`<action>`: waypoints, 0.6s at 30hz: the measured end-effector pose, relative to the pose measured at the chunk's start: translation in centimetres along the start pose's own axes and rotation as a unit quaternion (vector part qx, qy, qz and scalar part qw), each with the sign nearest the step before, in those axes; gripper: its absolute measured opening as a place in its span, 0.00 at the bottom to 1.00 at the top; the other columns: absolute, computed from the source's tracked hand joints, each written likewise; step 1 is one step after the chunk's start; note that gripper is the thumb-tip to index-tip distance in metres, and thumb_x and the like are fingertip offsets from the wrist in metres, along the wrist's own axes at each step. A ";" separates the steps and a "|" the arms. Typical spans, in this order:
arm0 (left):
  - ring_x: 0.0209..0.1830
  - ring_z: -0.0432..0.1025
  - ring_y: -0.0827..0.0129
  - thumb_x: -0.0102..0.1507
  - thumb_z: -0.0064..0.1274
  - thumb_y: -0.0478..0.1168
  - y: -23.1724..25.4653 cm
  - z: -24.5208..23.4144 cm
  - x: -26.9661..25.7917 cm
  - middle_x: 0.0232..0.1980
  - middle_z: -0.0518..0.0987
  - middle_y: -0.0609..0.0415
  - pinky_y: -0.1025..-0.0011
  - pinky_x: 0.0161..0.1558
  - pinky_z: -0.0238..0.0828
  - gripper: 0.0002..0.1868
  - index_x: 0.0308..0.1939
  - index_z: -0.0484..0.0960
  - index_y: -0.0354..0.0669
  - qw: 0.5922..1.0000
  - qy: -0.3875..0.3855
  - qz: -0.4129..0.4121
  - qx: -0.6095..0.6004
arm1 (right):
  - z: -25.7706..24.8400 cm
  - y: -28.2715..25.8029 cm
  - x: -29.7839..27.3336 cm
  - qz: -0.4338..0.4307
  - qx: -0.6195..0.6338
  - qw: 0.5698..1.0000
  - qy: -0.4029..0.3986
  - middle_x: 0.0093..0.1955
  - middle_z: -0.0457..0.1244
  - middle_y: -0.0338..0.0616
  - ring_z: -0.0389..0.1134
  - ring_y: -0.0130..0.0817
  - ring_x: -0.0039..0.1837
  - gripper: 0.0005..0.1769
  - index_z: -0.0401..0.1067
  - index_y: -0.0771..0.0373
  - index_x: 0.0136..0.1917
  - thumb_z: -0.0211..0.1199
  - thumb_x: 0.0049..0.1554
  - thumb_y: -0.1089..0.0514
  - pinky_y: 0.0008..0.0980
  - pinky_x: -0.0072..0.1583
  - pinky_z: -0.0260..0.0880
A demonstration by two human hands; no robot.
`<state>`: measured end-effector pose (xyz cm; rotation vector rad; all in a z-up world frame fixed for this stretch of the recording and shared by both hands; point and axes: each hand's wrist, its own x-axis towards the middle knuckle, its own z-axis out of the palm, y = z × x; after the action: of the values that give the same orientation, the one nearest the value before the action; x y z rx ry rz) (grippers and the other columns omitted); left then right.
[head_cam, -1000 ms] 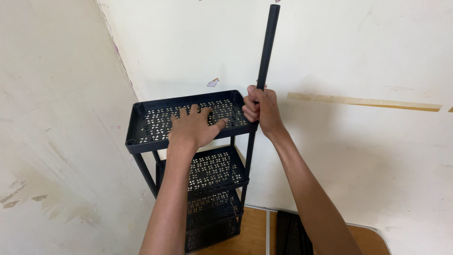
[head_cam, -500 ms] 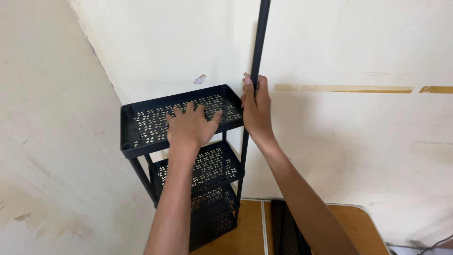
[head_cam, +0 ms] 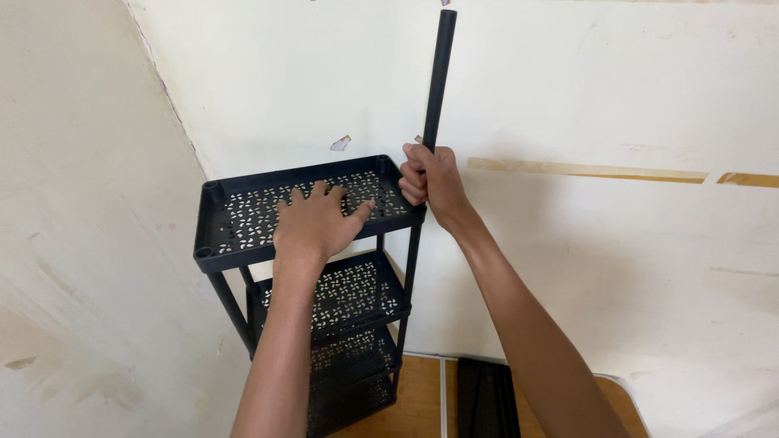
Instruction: The person assembles a black perforated metal shelving unit by stacking trays and inserting vertical support poles. They align the trays, then slide poles through the corner holes to connect the levels.
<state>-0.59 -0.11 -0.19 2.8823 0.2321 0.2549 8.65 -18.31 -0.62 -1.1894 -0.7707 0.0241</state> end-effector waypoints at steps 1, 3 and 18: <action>0.77 0.53 0.43 0.64 0.35 0.69 0.2 -0.1 0.0 0.76 0.64 0.48 0.44 0.75 0.43 0.39 0.70 0.72 0.51 1.000 0.004 0.000 0.000 | -0.1 0.0 0.0 0.008 0.009 1.000 0.000 0.22 0.43 0.31 0.41 0.20 0.24 0.28 0.45 0.52 0.27 0.53 0.66 0.55 0.27 0.27 0.38; 0.76 0.54 0.44 0.64 0.36 0.70 0.3 -0.1 -0.3 0.75 0.65 0.49 0.45 0.75 0.44 0.39 0.69 0.72 0.51 1.000 0.011 -0.004 -0.001 | -0.2 0.2 -0.1 0.016 0.018 1.000 0.000 0.22 0.42 0.31 0.41 0.21 0.24 0.28 0.46 0.52 0.27 0.53 0.66 0.55 0.27 0.28 0.38; 0.56 0.74 0.55 0.64 0.40 0.62 1.6 1.1 -2.2 0.54 0.80 0.49 0.54 0.57 0.70 0.28 0.51 0.87 0.50 0.982 0.186 -0.015 0.028 | 1.5 0.1 -3.3 -0.167 -0.124 0.977 0.036 0.39 0.56 0.29 0.58 0.18 0.39 0.14 0.61 0.57 0.53 0.46 0.71 0.46 0.21 0.44 0.66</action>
<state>-2.35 -2.24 -1.18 2.8598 0.3528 0.7957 5.38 -18.37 -2.26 -1.2735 -0.9200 -0.4027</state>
